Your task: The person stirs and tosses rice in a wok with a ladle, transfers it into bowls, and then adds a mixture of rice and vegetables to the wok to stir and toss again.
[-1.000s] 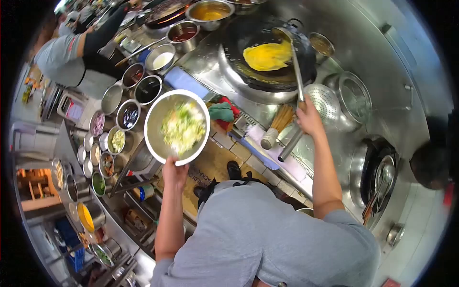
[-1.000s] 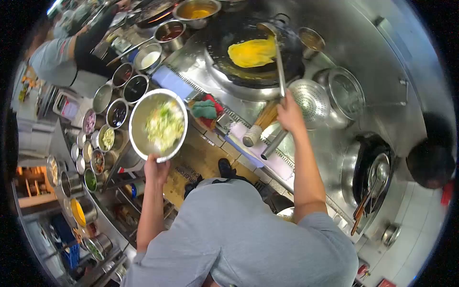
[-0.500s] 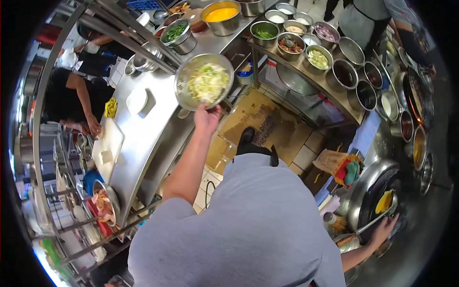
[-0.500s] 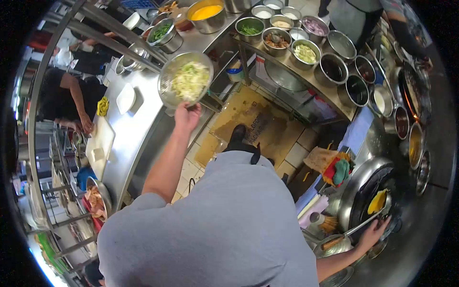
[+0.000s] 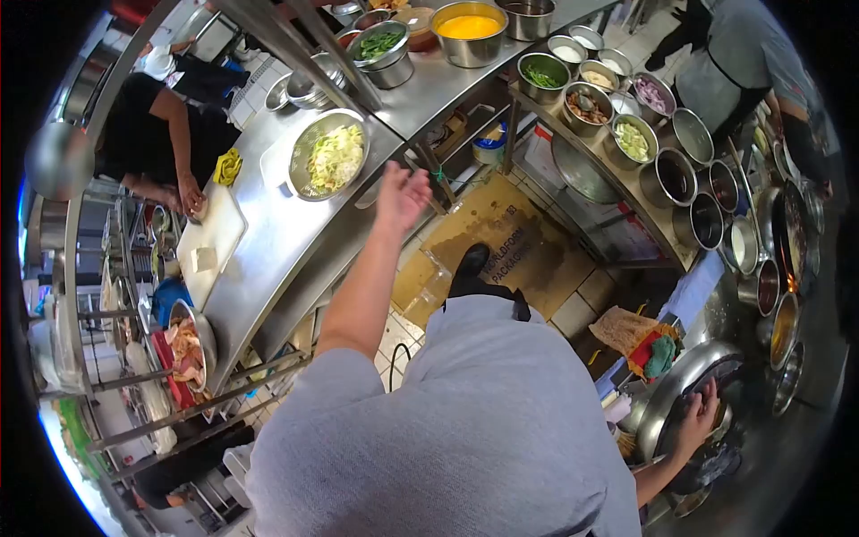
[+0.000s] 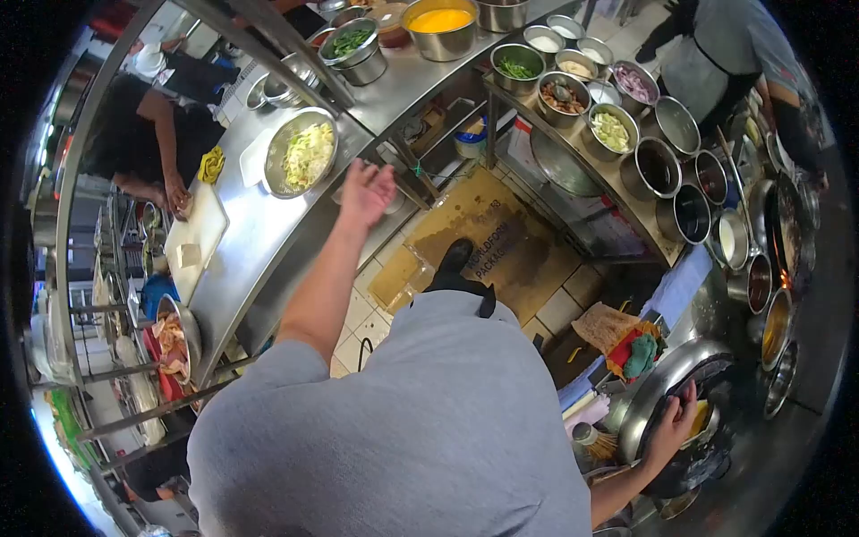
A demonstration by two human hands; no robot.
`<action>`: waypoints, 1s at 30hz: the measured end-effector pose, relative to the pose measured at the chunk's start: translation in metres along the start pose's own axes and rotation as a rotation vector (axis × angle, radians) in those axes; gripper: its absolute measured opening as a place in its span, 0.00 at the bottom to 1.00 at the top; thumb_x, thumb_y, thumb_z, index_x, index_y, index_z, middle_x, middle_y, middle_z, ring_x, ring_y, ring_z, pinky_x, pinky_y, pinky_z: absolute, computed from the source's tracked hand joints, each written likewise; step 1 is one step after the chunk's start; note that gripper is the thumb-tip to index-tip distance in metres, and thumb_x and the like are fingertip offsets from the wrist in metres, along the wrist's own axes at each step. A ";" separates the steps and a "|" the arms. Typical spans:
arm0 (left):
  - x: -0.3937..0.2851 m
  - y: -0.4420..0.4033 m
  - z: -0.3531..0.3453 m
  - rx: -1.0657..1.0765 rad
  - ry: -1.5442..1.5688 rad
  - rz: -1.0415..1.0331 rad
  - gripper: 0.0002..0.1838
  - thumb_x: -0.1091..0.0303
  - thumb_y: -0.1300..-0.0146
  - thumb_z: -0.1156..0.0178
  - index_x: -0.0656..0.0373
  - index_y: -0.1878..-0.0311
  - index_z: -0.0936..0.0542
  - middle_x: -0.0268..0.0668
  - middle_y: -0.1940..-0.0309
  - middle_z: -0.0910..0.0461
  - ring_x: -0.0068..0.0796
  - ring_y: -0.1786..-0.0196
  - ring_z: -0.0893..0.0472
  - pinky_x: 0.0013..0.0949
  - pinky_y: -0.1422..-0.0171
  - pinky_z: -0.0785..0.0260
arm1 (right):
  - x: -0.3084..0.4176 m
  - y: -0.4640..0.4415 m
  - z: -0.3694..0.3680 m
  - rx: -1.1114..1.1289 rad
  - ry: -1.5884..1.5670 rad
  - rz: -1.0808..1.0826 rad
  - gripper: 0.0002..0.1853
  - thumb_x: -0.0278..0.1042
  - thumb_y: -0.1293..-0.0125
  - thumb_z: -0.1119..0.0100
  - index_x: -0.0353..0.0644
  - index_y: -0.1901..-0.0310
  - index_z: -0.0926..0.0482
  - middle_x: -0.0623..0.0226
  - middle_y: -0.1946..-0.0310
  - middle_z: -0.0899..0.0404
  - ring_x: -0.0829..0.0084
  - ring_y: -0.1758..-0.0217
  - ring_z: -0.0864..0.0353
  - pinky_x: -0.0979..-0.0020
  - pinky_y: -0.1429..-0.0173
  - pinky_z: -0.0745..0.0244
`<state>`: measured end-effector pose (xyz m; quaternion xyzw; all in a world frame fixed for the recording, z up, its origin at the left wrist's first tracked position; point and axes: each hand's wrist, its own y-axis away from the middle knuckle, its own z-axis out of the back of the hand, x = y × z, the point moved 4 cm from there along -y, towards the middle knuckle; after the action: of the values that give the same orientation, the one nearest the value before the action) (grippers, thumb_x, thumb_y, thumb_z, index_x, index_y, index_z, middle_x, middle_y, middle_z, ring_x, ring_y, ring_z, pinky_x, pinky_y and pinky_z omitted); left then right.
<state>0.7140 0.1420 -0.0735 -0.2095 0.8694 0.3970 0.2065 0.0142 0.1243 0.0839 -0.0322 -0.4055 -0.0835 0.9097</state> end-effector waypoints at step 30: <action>0.378 -0.114 -0.096 1.077 -2.378 0.767 0.12 0.57 0.35 0.48 0.53 0.56 0.24 0.29 0.70 0.21 0.24 0.74 0.23 0.31 0.74 0.35 | -0.066 0.133 0.001 -0.857 -1.728 -0.384 0.18 0.27 0.31 0.53 0.41 0.41 0.39 0.70 0.75 0.30 0.82 0.83 0.35 0.81 0.82 0.38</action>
<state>0.4431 -0.0765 -0.2832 0.6151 0.2165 -0.0177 0.7579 -0.0061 0.2631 0.0365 -0.3429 -0.8650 -0.3177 0.1825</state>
